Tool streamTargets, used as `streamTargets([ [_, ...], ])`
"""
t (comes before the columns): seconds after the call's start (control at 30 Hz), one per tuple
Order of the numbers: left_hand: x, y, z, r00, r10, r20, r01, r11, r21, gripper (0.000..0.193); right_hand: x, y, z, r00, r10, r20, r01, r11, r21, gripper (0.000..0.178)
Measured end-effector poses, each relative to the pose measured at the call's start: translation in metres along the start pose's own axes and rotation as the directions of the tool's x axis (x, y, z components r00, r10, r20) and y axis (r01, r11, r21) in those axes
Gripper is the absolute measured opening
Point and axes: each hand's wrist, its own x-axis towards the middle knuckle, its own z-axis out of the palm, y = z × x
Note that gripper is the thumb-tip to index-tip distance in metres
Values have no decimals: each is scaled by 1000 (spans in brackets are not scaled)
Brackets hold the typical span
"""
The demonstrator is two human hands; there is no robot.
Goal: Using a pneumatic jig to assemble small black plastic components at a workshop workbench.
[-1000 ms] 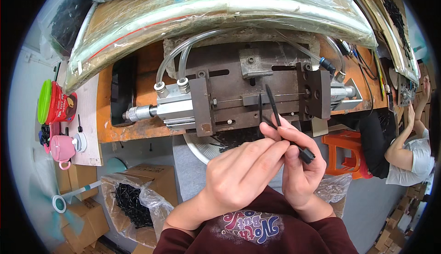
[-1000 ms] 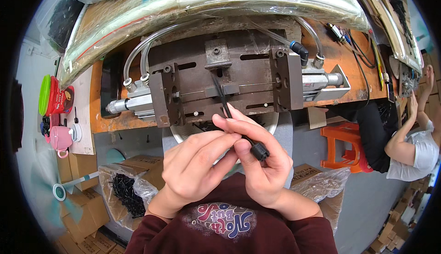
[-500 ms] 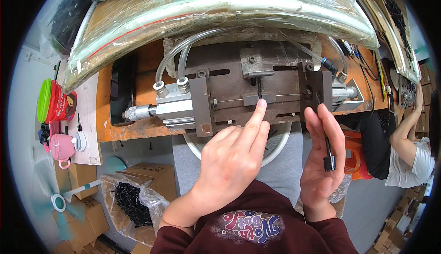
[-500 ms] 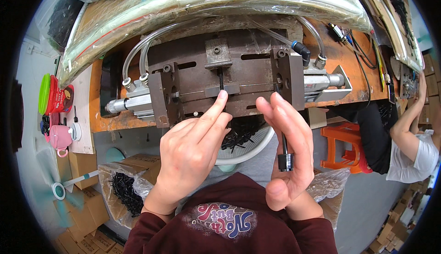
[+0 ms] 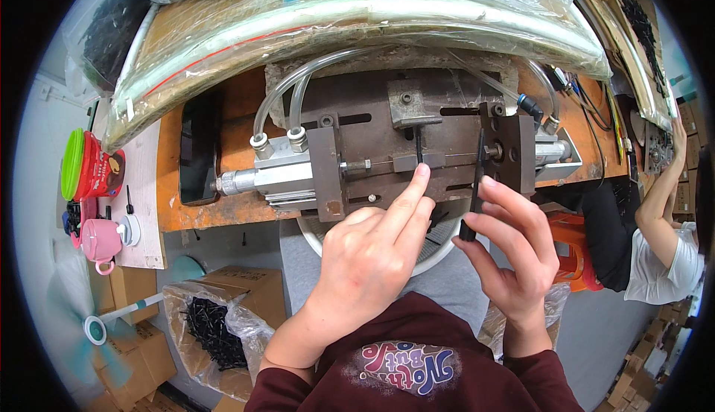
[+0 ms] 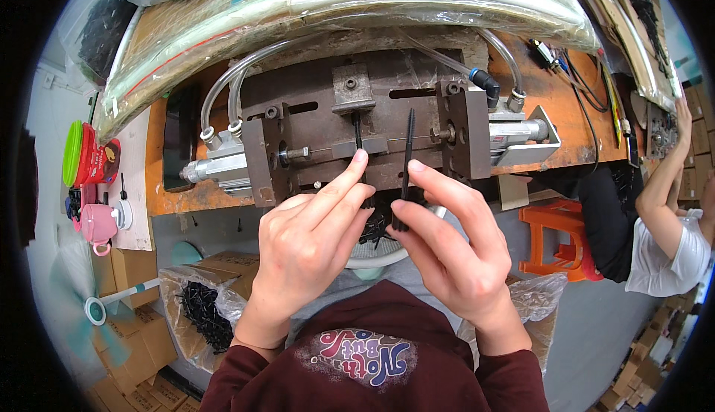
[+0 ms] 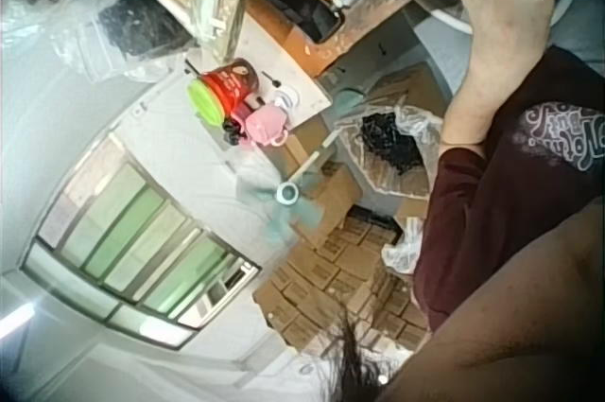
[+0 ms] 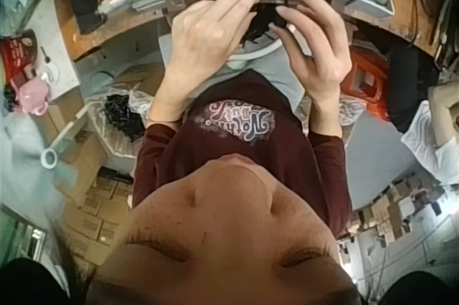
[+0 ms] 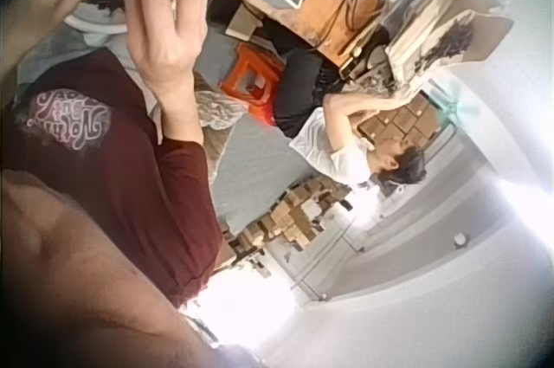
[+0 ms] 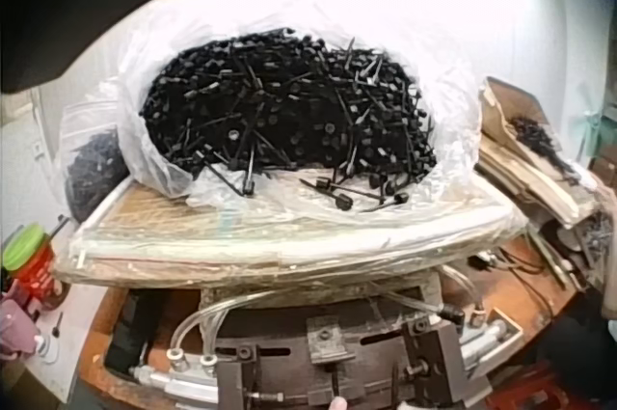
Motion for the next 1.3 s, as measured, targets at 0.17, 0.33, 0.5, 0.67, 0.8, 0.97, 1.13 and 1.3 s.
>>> streamTargets([
  [0.17,-13,-4,-21,999,-2,36,12,962,-274,24,8,6,7,986,-76,146,84,996,-44,27],
  [0.33,-29,-4,-30,960,-273,-63,145,677,-721,28,11,8,23,956,-128,265,183,964,-194,25],
  [0.5,-52,-16,-17,950,-284,128,225,340,-913,26,23,-2,21,955,-44,292,121,961,-250,26],
  [0.67,-58,-22,-14,956,-241,164,221,234,-947,25,24,-4,20,951,-31,307,121,953,-278,26],
  [0.8,-59,-17,-19,939,-287,190,238,141,-961,25,25,-1,20,961,-46,271,89,985,-151,25],
  [0.97,-62,-21,-22,960,-227,163,228,302,-926,24,31,1,7,994,34,101,-40,998,55,20],
  [1.13,-62,-18,-24,971,-85,225,229,609,-759,25,79,12,-24,984,-21,-176,31,998,53,13],
  [1.3,-68,-9,-12,947,-47,317,194,871,-451,27,184,51,-50,903,-379,-202,298,891,-341,15],
])
